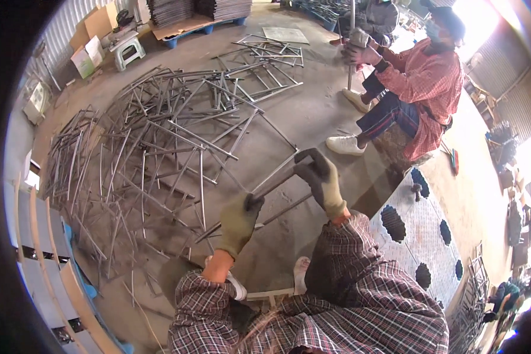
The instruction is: Polishing and cleaning metal frames using a cloth and steel wool.
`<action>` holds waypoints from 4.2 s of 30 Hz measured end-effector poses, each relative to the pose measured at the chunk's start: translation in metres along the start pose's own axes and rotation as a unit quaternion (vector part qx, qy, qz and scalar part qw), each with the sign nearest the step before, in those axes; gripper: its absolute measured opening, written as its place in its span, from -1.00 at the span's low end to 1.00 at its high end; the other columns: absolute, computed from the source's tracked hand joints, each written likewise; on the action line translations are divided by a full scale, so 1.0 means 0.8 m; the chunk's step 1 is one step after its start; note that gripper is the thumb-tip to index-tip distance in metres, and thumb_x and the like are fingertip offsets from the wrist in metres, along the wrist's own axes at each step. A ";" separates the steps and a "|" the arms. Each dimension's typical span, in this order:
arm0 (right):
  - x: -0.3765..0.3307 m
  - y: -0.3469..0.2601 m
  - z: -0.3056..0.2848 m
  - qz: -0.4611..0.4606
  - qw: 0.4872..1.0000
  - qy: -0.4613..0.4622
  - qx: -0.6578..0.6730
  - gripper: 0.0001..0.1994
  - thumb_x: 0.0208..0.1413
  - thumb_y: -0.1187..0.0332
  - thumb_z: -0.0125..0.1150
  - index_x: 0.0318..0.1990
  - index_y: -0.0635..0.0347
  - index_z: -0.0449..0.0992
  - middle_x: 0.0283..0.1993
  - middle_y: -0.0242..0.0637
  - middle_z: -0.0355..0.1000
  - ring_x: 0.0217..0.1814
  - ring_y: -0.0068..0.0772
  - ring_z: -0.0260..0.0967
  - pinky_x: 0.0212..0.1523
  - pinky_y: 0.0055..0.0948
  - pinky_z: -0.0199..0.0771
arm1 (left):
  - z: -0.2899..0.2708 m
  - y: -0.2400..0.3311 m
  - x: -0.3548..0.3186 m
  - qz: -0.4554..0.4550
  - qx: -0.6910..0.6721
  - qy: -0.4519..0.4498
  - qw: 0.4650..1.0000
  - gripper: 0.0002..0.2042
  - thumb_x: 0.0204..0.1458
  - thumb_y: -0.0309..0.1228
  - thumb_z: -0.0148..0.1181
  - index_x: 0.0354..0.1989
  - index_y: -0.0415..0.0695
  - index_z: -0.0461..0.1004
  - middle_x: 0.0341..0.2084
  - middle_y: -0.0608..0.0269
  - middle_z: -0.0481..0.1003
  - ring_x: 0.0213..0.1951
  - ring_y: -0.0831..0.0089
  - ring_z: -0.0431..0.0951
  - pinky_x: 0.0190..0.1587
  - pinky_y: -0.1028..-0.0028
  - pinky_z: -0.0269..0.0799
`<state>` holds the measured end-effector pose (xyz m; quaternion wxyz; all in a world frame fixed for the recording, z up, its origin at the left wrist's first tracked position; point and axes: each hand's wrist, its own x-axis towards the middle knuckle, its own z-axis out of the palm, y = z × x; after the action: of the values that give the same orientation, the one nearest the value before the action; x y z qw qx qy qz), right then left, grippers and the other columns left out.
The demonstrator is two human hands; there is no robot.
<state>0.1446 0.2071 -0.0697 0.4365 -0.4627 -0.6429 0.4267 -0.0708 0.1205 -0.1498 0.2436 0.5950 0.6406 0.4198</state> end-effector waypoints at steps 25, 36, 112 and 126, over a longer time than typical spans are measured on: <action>-0.005 -0.011 0.026 -0.108 0.990 -0.054 -0.068 -0.65 0.02 0.34 0.45 -0.05 0.28 0.60 -0.08 -0.23 0.61 -0.03 -0.36 0.53 0.04 -0.35 0.45 | -0.018 -0.017 -0.009 0.012 0.143 -0.079 0.986 -0.60 0.10 -0.21 0.31 0.04 -0.17 0.48 -0.10 0.00 0.55 -0.04 -0.04 0.53 0.03 0.10 0.44; -0.015 -0.043 0.020 -0.086 0.992 0.017 -0.094 -0.72 -0.04 0.39 0.44 -0.14 0.24 0.66 -0.19 -0.28 0.60 -0.15 -0.39 0.49 -0.09 -0.42 0.43 | -0.043 0.003 -0.002 0.056 0.120 -0.074 0.988 -0.39 0.02 -0.24 0.40 0.24 -0.14 0.37 -0.01 -0.04 0.53 0.04 -0.02 0.51 0.11 0.15 0.41; -0.003 -0.107 0.026 -0.205 0.972 0.020 -0.111 -0.29 0.09 0.45 0.33 0.41 0.21 0.21 0.24 -0.09 0.41 0.25 -0.25 0.35 0.28 -0.29 0.31 | -0.050 0.010 0.003 -0.064 0.017 0.168 0.983 -0.59 -0.05 0.04 0.41 -0.39 -0.09 0.58 -0.54 0.07 0.58 -0.42 0.00 0.59 -0.33 0.14 0.42; -0.010 -0.031 0.004 -0.126 0.985 0.113 -0.034 -0.62 0.25 0.31 0.13 0.13 0.34 0.52 -0.19 -0.28 0.55 -0.16 -0.51 0.39 0.01 -0.44 0.36 | -0.042 0.006 -0.004 -0.044 0.021 -0.040 0.998 -0.61 0.01 -0.01 0.36 -0.28 -0.13 0.56 -0.41 -0.01 0.60 -0.27 -0.05 0.61 -0.25 0.09 0.45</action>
<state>0.1378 0.1938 -0.0483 0.5407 -0.4381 -0.6565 0.2912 -0.0952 0.1090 -0.1285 0.2752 0.5875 0.6644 0.3710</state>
